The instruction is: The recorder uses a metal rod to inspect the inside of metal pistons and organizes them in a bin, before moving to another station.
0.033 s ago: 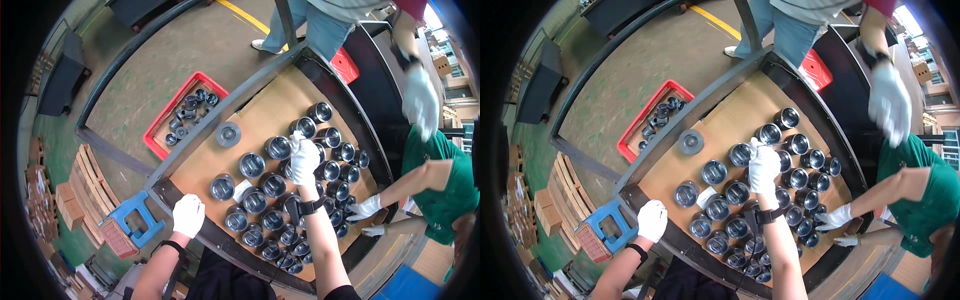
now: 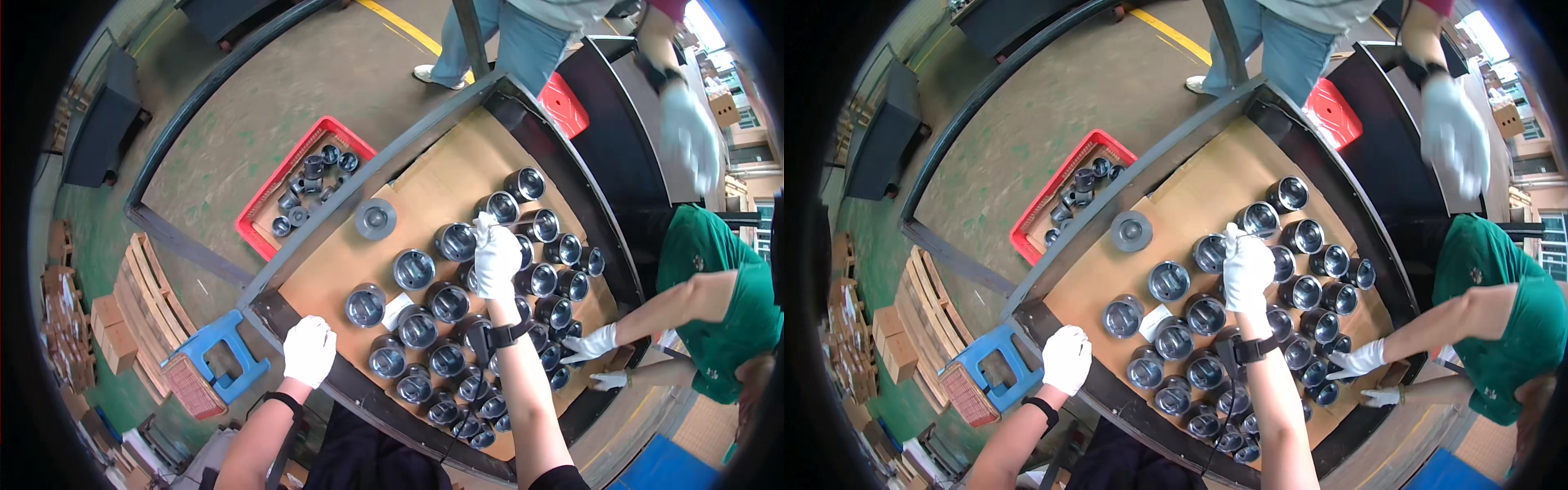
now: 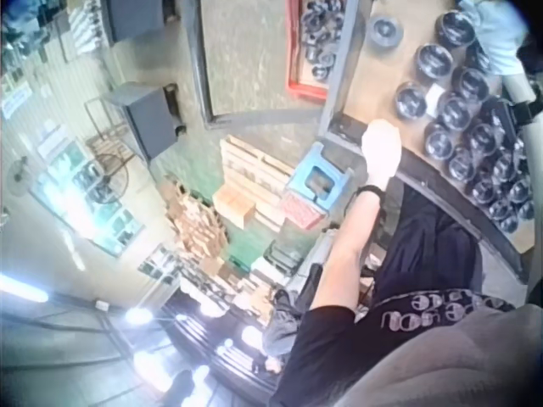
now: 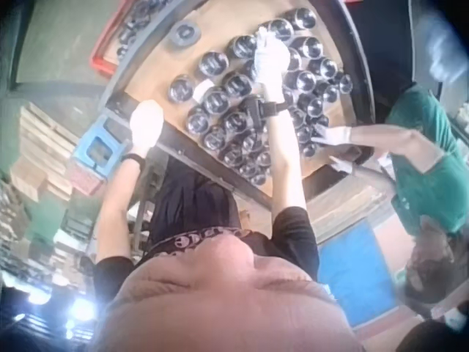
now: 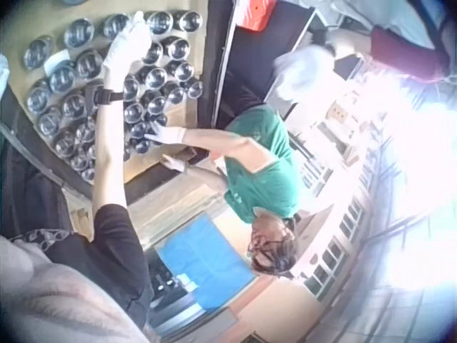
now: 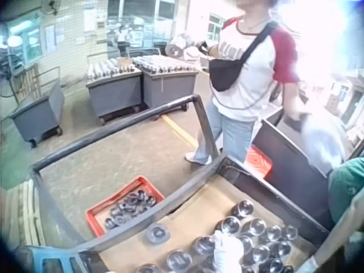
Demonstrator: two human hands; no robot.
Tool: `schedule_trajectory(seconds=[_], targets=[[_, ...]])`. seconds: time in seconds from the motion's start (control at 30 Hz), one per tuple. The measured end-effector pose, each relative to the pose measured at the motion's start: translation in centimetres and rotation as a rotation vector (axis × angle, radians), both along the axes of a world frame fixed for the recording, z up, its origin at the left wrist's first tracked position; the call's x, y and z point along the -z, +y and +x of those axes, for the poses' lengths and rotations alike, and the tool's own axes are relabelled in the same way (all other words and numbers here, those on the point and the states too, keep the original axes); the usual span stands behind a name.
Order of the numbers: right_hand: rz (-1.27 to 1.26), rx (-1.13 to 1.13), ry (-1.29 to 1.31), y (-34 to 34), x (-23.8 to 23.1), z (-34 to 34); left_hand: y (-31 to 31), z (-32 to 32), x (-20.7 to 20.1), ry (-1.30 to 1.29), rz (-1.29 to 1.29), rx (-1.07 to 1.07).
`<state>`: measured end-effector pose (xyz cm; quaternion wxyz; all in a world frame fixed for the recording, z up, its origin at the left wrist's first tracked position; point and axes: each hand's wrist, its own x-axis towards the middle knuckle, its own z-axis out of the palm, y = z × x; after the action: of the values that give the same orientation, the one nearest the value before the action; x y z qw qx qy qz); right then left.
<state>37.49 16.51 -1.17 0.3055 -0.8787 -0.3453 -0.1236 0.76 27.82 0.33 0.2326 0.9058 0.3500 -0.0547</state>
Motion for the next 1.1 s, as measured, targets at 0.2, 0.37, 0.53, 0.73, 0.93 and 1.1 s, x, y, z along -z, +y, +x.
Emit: schedule_trajectory(seconds=[0.2,0.37,0.53,0.73,0.93,1.1], targets=[[-0.103,0.045,0.018,-0.3,1.3,-0.1,-0.2,0.2,0.3,-0.024,0.034,0.017],[-0.019,-0.016,0.145,-3.1,-1.3,-4.5,-0.1,-0.4,-0.1,-0.014,0.079,0.031],[0.118,-0.1,0.242,-3.6,-1.7,-9.4,-0.2,-0.5,0.5,-0.019,0.071,0.031],[0.002,-0.103,0.268,-3.2,-0.1,-12.4,-0.1,-0.4,0.5,-0.064,0.05,0.04],[0.021,-0.01,0.13,-2.1,0.9,-12.8,0.0,-1.0,1.0,-0.035,-0.003,0.039],[0.038,0.045,0.143,0.8,-0.3,-11.4,0.0,-1.2,0.7,-0.033,0.0,0.058]])
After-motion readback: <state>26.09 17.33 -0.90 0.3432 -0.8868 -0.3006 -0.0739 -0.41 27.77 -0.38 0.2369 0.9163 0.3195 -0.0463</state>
